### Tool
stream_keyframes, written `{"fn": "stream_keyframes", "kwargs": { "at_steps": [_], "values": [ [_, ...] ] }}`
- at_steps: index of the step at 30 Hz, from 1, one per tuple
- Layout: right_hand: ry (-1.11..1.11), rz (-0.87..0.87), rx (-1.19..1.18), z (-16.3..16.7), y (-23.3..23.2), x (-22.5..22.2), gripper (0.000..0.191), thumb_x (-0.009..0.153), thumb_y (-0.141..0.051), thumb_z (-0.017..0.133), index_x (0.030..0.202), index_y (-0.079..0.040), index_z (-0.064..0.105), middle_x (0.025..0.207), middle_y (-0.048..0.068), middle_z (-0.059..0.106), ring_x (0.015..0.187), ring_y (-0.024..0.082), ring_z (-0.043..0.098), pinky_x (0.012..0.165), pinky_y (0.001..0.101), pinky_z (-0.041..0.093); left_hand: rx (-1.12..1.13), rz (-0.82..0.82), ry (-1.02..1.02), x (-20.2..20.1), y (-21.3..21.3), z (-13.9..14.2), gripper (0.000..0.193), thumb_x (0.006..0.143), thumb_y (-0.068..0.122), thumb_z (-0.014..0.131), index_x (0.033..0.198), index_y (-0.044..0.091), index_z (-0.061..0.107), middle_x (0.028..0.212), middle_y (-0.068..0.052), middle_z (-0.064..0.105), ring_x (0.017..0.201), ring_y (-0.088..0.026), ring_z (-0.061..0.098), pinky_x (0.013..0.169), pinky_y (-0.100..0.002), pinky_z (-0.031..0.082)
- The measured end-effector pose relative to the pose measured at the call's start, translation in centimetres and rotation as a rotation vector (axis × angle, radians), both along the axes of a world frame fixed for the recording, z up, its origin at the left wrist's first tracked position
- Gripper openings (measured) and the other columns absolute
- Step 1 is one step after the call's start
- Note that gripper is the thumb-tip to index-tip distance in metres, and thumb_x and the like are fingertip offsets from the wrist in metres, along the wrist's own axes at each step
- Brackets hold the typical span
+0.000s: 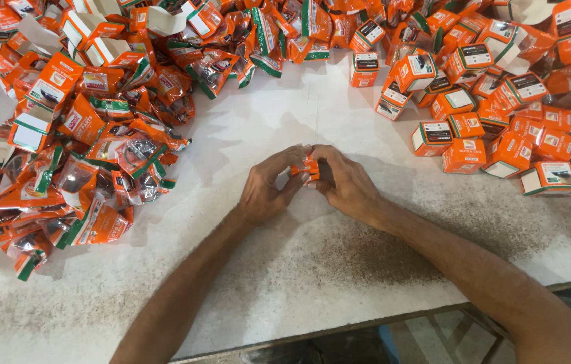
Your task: The person picks up small orange product sachets from a large pile on the table and places them one at a time into small open paper boxes, folding the box flaps closed around each sachet before setting the packed box back on the table.
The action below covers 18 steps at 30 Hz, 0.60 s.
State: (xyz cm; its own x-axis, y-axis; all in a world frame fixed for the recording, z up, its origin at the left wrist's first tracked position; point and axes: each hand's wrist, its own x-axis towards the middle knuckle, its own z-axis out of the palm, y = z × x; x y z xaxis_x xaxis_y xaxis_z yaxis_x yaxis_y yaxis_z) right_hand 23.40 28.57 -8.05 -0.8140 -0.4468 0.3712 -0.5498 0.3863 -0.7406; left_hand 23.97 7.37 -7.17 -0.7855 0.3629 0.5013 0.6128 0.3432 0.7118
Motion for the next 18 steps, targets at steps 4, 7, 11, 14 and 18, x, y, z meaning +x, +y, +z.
{"fn": "stream_keyframes", "kwargs": {
  "at_steps": [4,7,11,14,18],
  "values": [
    [0.114,0.012,0.065,0.6,0.2,-0.2,0.038,0.088,-0.008,0.078,0.117,-0.009,0.054,0.135,0.015,0.06,0.11,0.038,0.067,0.084,0.0446,0.057,-0.028,-0.061,0.194,-0.1,0.0,-0.8,0.022,0.096,0.004,0.076,0.116,0.005,0.066,0.133,-0.011,0.069,0.139,-0.036,0.063,0.125,-0.046,0.048],
    [0.158,0.02,0.113,0.0,0.4,0.0,0.032,0.083,-0.002,0.074,0.11,-0.008,0.058,0.136,0.016,0.058,0.109,0.039,0.066,0.082,0.0449,0.056,-0.237,-0.075,0.212,0.2,-0.3,-0.8,0.026,0.09,0.012,0.079,0.111,0.004,0.066,0.151,-0.021,0.055,0.144,-0.044,0.046,0.113,-0.046,0.049],
    [0.165,0.014,0.145,-0.9,0.4,-0.2,0.031,0.079,0.005,0.07,0.106,-0.007,0.061,0.136,0.015,0.058,0.109,0.037,0.067,0.079,0.0444,0.056,-0.359,-0.026,0.307,0.7,-0.5,0.1,0.031,0.09,0.016,0.078,0.116,0.003,0.065,0.158,-0.019,0.047,0.15,-0.041,0.038,0.121,-0.052,0.041],
    [0.363,-0.016,0.124,0.1,1.3,-1.5,0.033,0.083,0.002,0.072,0.111,-0.011,0.063,0.136,0.015,0.059,0.111,0.037,0.067,0.087,0.0443,0.057,-0.284,0.073,0.36,1.1,-0.6,0.0,0.042,0.091,0.017,0.078,0.128,0.004,0.062,0.155,-0.022,0.045,0.147,-0.041,0.04,0.12,-0.054,0.038],
    [0.625,-0.553,0.198,2.3,3.7,-3.6,0.068,0.097,-0.029,0.079,0.148,-0.006,0.04,0.152,0.029,0.032,0.141,0.053,0.039,0.118,0.0584,0.038,-0.161,0.232,0.333,0.1,-1.6,-0.7,0.049,0.093,0.01,0.077,0.136,0.004,0.054,0.15,-0.02,0.052,0.142,-0.04,0.048,0.119,-0.05,0.042]
  ]
}}
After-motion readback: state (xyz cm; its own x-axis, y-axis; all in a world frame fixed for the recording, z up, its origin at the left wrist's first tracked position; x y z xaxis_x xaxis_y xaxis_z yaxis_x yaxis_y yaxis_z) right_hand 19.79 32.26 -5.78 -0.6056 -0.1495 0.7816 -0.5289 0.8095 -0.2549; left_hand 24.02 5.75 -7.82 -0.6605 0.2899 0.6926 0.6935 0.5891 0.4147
